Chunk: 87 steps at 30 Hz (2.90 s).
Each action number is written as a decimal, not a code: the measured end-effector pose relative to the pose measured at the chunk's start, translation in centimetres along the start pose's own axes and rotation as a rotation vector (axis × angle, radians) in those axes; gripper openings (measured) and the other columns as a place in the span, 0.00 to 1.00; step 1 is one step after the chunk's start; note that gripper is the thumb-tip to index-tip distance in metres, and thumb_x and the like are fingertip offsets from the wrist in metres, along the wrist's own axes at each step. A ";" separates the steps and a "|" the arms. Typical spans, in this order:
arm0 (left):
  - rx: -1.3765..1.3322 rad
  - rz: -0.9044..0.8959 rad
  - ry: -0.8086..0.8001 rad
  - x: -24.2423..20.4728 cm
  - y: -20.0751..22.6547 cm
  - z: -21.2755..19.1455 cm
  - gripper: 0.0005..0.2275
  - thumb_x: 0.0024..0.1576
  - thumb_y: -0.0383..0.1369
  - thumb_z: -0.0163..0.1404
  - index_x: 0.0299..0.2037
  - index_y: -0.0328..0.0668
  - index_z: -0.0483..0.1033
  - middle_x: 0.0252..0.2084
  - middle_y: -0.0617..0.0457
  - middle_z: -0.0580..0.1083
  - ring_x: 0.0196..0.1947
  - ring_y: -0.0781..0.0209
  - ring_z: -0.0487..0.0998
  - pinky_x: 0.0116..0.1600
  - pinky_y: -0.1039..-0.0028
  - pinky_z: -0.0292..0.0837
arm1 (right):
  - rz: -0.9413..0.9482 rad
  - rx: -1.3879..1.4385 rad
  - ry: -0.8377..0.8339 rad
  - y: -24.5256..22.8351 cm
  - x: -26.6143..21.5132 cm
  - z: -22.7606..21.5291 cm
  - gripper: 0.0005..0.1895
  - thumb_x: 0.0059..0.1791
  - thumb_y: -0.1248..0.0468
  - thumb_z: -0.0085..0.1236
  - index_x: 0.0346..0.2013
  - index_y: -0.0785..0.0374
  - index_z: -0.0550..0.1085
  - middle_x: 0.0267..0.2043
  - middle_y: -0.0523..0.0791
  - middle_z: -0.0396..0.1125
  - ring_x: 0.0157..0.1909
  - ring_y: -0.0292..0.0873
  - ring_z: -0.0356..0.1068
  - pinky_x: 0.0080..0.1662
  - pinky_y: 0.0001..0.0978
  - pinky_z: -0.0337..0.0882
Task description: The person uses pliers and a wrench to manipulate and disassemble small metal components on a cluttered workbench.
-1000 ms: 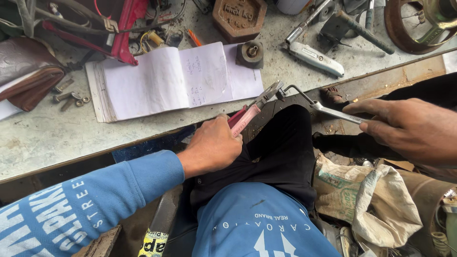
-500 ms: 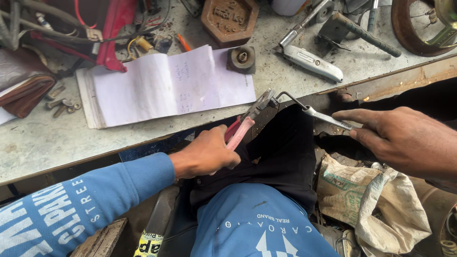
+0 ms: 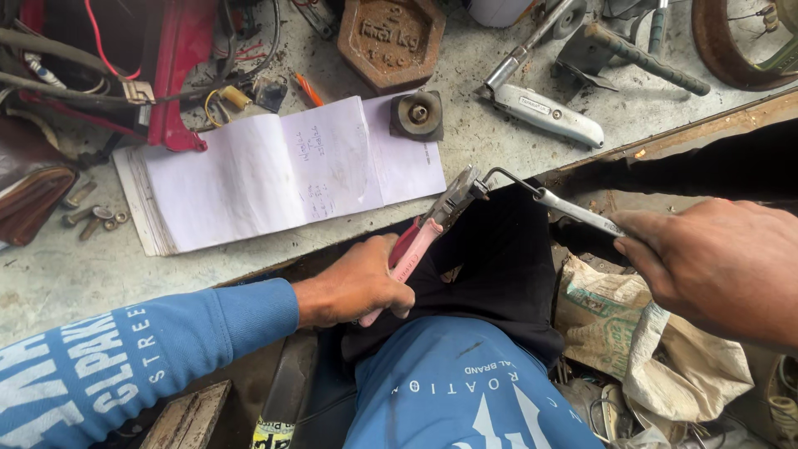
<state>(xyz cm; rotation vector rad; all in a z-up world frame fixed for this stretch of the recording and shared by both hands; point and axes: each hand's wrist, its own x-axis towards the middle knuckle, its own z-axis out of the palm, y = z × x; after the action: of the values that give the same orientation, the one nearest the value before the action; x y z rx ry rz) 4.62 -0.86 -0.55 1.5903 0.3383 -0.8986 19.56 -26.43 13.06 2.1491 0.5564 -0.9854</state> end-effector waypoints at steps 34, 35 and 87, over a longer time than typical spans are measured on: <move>0.430 0.362 0.134 6.2 13.1 9.5 0.28 0.37 0.39 0.61 0.46 0.33 0.67 0.33 0.40 0.78 0.33 0.43 0.83 0.42 0.59 0.78 | 0.050 0.875 0.861 17.1 -3.1 26.3 0.16 0.59 0.63 0.45 0.58 0.68 0.70 0.36 0.51 0.73 0.35 0.46 0.76 0.42 0.32 0.76; 0.391 0.337 0.121 6.9 13.6 10.1 0.27 0.38 0.39 0.59 0.47 0.33 0.67 0.32 0.40 0.79 0.33 0.44 0.84 0.42 0.60 0.78 | 0.064 0.959 0.932 18.2 -3.1 27.4 0.15 0.59 0.64 0.45 0.57 0.69 0.71 0.37 0.52 0.73 0.35 0.46 0.76 0.42 0.32 0.76; -0.745 0.887 -0.053 19.8 11.1 35.5 0.32 0.62 0.54 0.58 0.52 0.23 0.67 0.40 0.47 0.74 0.41 0.64 0.78 0.43 0.74 0.77 | -0.520 2.097 1.282 4.4 4.7 30.4 0.46 0.47 0.34 0.65 0.58 0.73 0.66 0.44 0.42 0.68 0.41 0.29 0.66 0.40 0.18 0.65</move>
<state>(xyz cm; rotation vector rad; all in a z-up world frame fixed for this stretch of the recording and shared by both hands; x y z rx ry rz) 12.40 -41.90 -6.03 0.8546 -0.0911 -0.0803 10.59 -51.54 -2.98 4.7166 0.6794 0.3192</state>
